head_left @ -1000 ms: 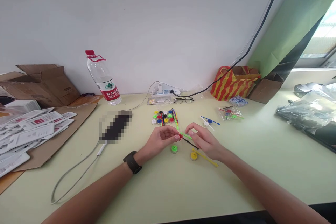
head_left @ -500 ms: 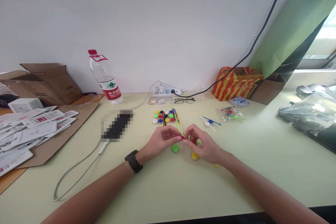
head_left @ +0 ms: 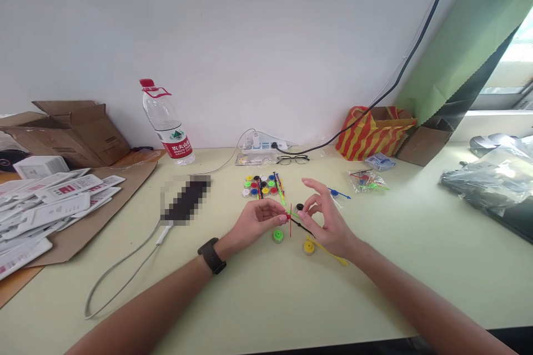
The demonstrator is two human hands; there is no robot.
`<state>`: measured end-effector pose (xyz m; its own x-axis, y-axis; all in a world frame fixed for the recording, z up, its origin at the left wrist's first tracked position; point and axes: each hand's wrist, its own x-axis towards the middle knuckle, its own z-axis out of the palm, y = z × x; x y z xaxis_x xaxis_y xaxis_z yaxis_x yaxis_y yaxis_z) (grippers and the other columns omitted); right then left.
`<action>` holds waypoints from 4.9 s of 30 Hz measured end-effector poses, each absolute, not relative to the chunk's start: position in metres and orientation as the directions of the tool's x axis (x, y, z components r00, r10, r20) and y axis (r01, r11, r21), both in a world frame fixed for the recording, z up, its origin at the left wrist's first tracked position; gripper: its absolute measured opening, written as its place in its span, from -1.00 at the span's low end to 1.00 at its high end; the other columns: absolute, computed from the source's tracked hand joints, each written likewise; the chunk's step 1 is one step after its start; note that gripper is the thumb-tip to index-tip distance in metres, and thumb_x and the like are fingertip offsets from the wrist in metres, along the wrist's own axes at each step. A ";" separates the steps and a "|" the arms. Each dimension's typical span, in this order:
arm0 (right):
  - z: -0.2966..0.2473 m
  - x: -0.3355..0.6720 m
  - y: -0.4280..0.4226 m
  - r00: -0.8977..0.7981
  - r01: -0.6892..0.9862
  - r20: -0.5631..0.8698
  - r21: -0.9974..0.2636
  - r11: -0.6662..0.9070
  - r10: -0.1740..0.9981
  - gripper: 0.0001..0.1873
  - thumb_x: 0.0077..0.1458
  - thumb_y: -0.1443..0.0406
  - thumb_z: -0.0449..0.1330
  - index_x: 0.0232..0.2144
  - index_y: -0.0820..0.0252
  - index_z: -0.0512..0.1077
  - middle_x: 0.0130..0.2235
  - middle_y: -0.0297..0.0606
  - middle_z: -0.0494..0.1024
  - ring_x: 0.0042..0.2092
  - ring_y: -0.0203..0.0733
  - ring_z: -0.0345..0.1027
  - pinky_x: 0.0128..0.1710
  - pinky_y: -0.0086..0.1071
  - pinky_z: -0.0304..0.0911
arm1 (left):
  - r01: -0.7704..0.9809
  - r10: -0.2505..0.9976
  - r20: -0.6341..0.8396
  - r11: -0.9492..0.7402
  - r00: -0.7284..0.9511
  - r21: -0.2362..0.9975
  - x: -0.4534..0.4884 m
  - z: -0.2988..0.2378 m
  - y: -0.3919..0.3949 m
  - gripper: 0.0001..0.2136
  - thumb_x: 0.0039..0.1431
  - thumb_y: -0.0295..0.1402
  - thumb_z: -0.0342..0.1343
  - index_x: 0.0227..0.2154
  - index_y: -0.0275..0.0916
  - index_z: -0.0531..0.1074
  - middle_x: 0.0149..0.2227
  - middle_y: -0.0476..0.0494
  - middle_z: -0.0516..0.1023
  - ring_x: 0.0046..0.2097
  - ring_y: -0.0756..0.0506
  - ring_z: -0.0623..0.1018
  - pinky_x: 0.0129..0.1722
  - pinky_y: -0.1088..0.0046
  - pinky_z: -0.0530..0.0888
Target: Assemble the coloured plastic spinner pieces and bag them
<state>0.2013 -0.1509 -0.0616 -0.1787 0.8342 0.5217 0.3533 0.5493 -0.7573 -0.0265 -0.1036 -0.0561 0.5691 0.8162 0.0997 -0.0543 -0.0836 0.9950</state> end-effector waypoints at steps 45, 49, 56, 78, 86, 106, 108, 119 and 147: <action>-0.057 0.202 -0.147 -0.408 0.245 0.205 -0.914 0.323 0.890 -0.67 0.30 0.23 0.20 0.10 0.05 0.39 -0.24 -0.29 0.57 -0.23 -0.17 0.46 -0.20 -0.28 0.40 | -0.039 0.797 0.103 -0.099 0.594 0.994 -0.023 -0.063 -0.105 -0.73 0.13 -0.25 0.42 -0.21 -0.31 0.56 -0.17 -0.26 0.70 -0.12 -0.17 0.69 -0.07 0.29 0.62; -0.057 0.202 -0.146 -0.420 0.284 0.216 -0.891 0.354 0.882 -0.71 0.30 0.27 0.18 0.06 0.04 0.45 -0.26 -0.30 0.59 -0.25 -0.18 0.47 -0.23 -0.31 0.40 | -0.013 0.812 0.104 -0.118 0.575 0.993 -0.023 -0.065 -0.104 -0.74 0.14 -0.23 0.41 -0.30 -0.31 0.53 -0.22 -0.24 0.69 -0.17 -0.15 0.68 -0.14 0.33 0.61; -0.057 0.238 -0.121 -0.195 0.538 0.402 -0.719 0.441 0.894 -0.82 0.23 0.35 0.16 -0.15 0.09 0.50 -0.21 -0.25 0.66 -0.24 -0.15 0.52 -0.24 -0.30 0.42 | 0.222 0.792 0.212 -0.399 0.573 0.890 -0.024 -0.062 -0.107 -0.65 0.24 -0.17 0.30 0.02 -0.21 0.50 -0.14 -0.18 0.64 -0.18 -0.10 0.60 -0.15 0.35 0.55; -0.061 0.257 -0.113 -0.121 0.788 0.450 -0.499 0.362 0.885 -0.85 0.24 0.26 0.16 -0.40 0.10 0.42 -0.34 -0.20 0.55 -0.29 -0.08 0.38 -0.32 -0.25 0.24 | 0.344 0.642 0.282 -0.670 0.712 0.658 -0.037 -0.057 -0.102 -0.82 0.29 -0.24 0.22 -0.13 -0.18 0.58 -0.22 -0.17 0.55 -0.25 -0.10 0.49 -0.23 0.38 0.46; -0.065 0.231 -0.128 -0.462 0.684 0.319 -0.465 0.562 0.827 -0.85 0.29 0.30 0.17 -0.34 0.12 0.51 -0.31 -0.20 0.55 -0.21 -0.06 0.41 -0.22 -0.22 0.27 | 0.256 0.764 0.306 -0.518 0.568 0.816 -0.031 -0.065 -0.103 -0.80 0.25 -0.21 0.28 -0.21 -0.22 0.47 -0.29 -0.08 0.54 -0.28 -0.05 0.50 -0.24 0.43 0.50; -0.059 0.220 -0.136 -0.270 0.508 0.314 -0.756 0.412 0.910 -0.84 0.41 0.23 -0.04 -0.29 0.05 0.17 -0.33 -0.33 0.33 -0.36 -0.16 0.18 -0.34 -0.24 0.21 | 0.040 0.849 0.037 -0.068 0.527 0.997 -0.015 -0.058 -0.117 -0.70 0.07 -0.23 0.44 -0.25 -0.26 0.49 -0.36 -0.07 0.59 -0.30 -0.07 0.62 -0.22 0.39 0.57; -0.057 0.218 -0.138 -0.246 0.481 0.276 -0.797 0.364 0.929 -0.84 0.39 0.19 0.01 -0.28 0.05 0.16 -0.32 -0.33 0.33 -0.35 -0.16 0.20 -0.37 -0.26 0.22 | 0.094 0.854 0.037 -0.101 0.519 0.990 -0.016 -0.062 -0.114 -0.69 0.07 -0.22 0.44 -0.27 -0.26 0.49 -0.34 -0.08 0.60 -0.30 -0.05 0.61 -0.23 0.42 0.56; -0.053 0.206 -0.141 -0.317 0.325 0.316 -0.850 0.415 0.894 -0.80 0.36 0.18 0.11 -0.19 0.10 0.51 -0.21 -0.19 0.55 -0.19 -0.11 0.41 -0.25 -0.27 0.36 | 0.077 0.824 0.052 -0.115 0.564 0.990 -0.017 -0.065 -0.109 -0.69 0.10 -0.20 0.42 -0.24 -0.26 0.48 -0.22 -0.12 0.61 -0.17 -0.10 0.63 -0.07 0.31 0.57; -0.061 0.203 -0.142 -0.385 0.336 0.241 -0.863 0.378 0.891 -0.87 0.27 0.36 0.15 -0.24 0.12 0.52 -0.24 -0.24 0.61 -0.19 -0.13 0.47 -0.14 -0.25 0.39 | 0.090 0.825 0.116 -0.198 0.553 0.976 -0.016 -0.060 -0.114 -0.72 0.20 -0.21 0.34 -0.14 -0.30 0.63 -0.11 -0.27 0.68 -0.07 -0.21 0.65 -0.03 0.24 0.62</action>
